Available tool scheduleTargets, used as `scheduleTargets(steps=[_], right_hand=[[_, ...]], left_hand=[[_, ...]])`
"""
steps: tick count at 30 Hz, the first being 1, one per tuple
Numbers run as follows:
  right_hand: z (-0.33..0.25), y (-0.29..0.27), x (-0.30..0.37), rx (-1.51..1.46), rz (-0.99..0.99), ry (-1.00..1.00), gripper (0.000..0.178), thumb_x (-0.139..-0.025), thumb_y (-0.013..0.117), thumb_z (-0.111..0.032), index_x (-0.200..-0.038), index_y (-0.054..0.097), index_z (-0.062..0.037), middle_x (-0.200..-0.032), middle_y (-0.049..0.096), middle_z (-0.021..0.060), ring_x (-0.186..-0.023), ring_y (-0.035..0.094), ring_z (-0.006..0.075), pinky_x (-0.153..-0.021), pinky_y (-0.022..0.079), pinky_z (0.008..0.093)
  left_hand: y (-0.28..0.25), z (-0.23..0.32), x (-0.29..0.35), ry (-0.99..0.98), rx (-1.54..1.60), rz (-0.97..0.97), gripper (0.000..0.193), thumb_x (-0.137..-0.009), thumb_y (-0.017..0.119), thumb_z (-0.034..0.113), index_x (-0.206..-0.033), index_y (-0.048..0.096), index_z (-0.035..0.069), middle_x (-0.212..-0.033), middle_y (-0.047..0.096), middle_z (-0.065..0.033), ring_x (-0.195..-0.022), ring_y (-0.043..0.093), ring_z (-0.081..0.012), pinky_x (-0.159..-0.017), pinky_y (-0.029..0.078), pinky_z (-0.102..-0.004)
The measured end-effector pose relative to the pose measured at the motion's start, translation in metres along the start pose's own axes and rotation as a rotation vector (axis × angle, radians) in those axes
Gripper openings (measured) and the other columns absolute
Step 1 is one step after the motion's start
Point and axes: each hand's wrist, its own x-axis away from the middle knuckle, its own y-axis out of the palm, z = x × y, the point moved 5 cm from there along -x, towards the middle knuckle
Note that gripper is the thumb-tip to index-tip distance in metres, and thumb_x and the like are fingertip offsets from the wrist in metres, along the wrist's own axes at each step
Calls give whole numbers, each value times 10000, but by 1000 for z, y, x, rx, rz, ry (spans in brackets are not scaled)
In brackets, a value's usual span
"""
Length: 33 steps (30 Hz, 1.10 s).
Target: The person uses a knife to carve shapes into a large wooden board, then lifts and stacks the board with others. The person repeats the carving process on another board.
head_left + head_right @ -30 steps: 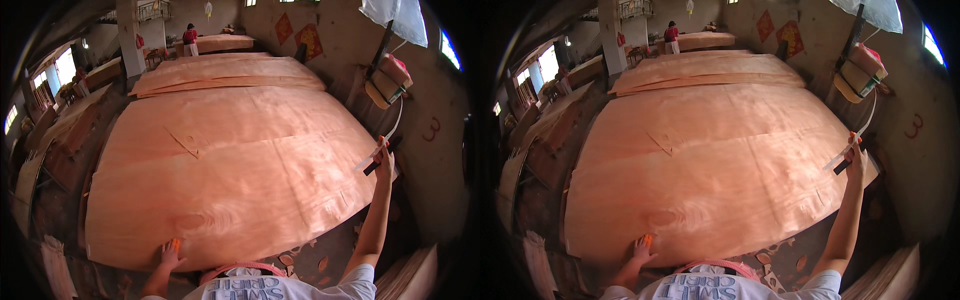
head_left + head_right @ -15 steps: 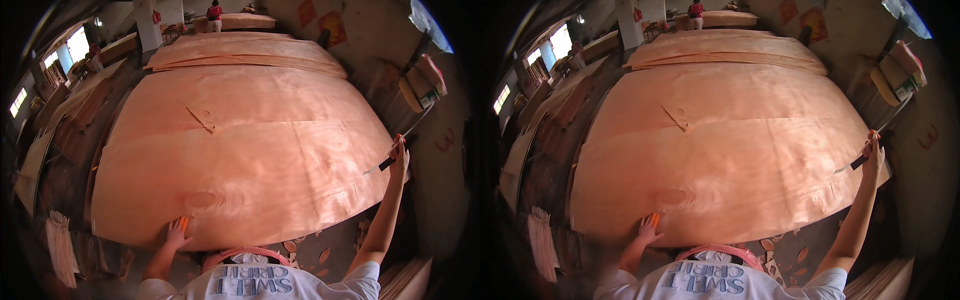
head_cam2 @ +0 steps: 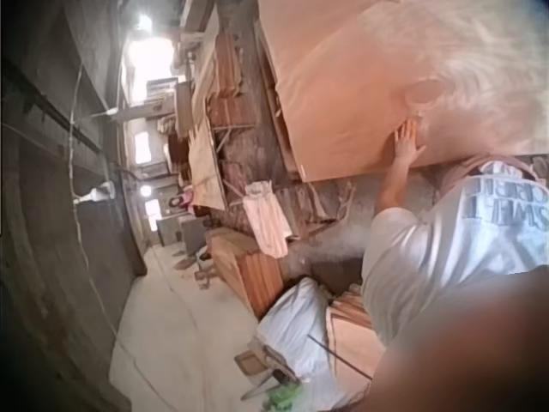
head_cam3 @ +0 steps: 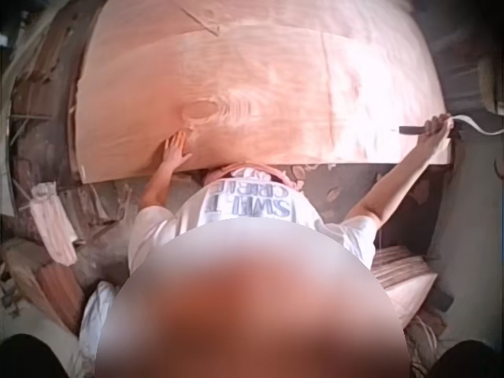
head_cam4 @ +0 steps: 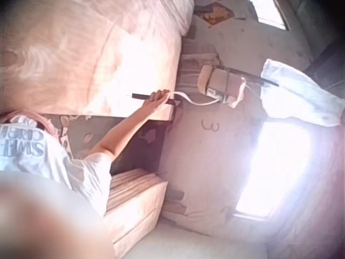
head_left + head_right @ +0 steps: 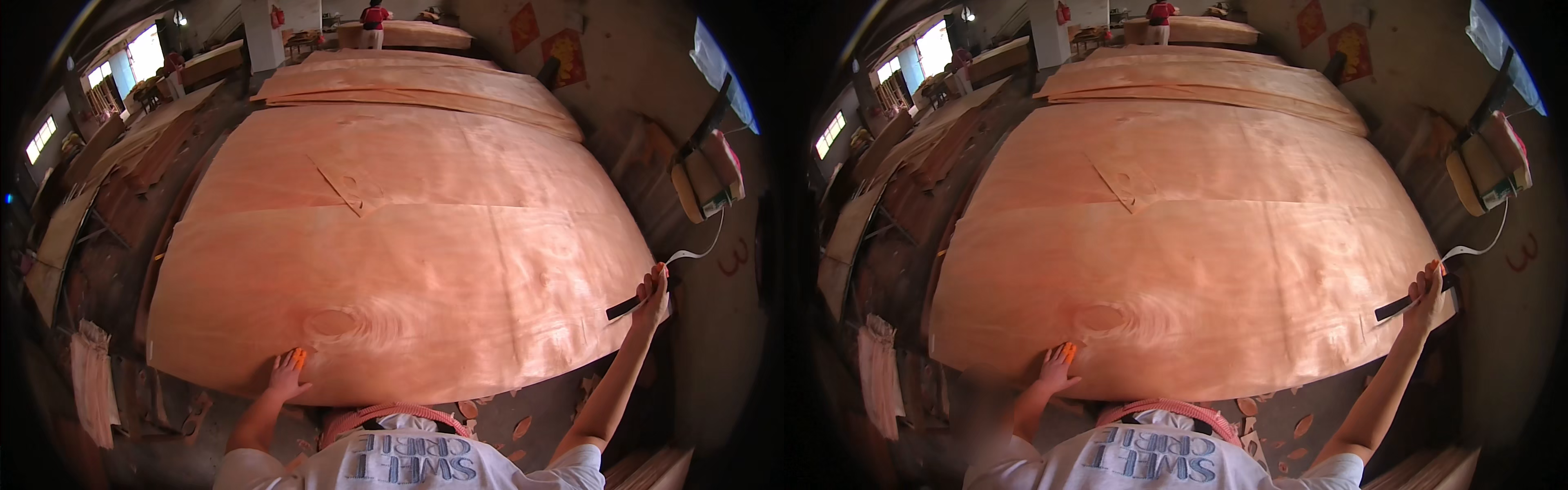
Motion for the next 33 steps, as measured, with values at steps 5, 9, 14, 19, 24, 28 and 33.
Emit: scheduleTargets(steps=[5,9,14,19,24,28,33], right_hand=[[71,-91,-48,-62,277,73,150,-862,509,-216,-894,563,-80,-743,472,-33,-484,364,37,-384,260,184],[131,-236,-93,-67,812,44,211,-808,558,-278,-870,565,-76,-695,486,-12,-511,426,114,-440,325,241],[181,-296,-83,99,498,105,216,-797,560,-208,-894,558,-16,-725,512,17,-674,499,141,-637,401,280],[266,-199,8,706,357,454,170,-797,556,-220,-866,574,-65,-714,572,18,-481,415,69,-422,316,207],[235,-53,118,693,-67,606,142,-877,497,-194,-891,562,-68,-608,536,-7,-391,304,10,-347,205,180],[231,-27,201,808,-223,754,166,-893,485,-199,-889,565,-54,-546,423,-42,-390,294,14,-356,197,183],[237,27,296,572,-279,1003,156,-899,467,-177,-961,556,-65,-570,364,-56,-418,252,16,-375,185,172]], left_hand=[[-7,-4,10,-20,-18,-20,870,-683,608,490,-1350,231,79,-1374,263,-97,-1283,227,-221,-1041,160,-467],[-6,3,-8,5,-3,-9,868,-679,609,489,-1346,239,75,-1370,270,-94,-1277,242,-221,-1043,152,-474],[0,8,-12,38,33,24,867,-672,613,490,-1340,251,72,-1368,275,-95,-1276,243,-220,-1042,146,-486],[-13,-6,8,-24,-33,-47,861,-671,613,488,-1336,259,72,-1372,272,-95,-1281,231,-219,-1041,143,-490],[6,-12,2,32,5,-21,844,-673,611,483,-1331,274,75,-1376,264,-100,-1277,236,-232,-1036,152,-490],[-5,-7,-7,63,20,-7,826,-671,622,466,-1317,303,61,-1362,286,-120,-1271,253,-239,-1031,177,-469],[-3,-15,-3,77,51,7,799,-689,620,438,-1318,302,61,-1344,311,-123,-1267,258,-237,-1041,171,-449]])
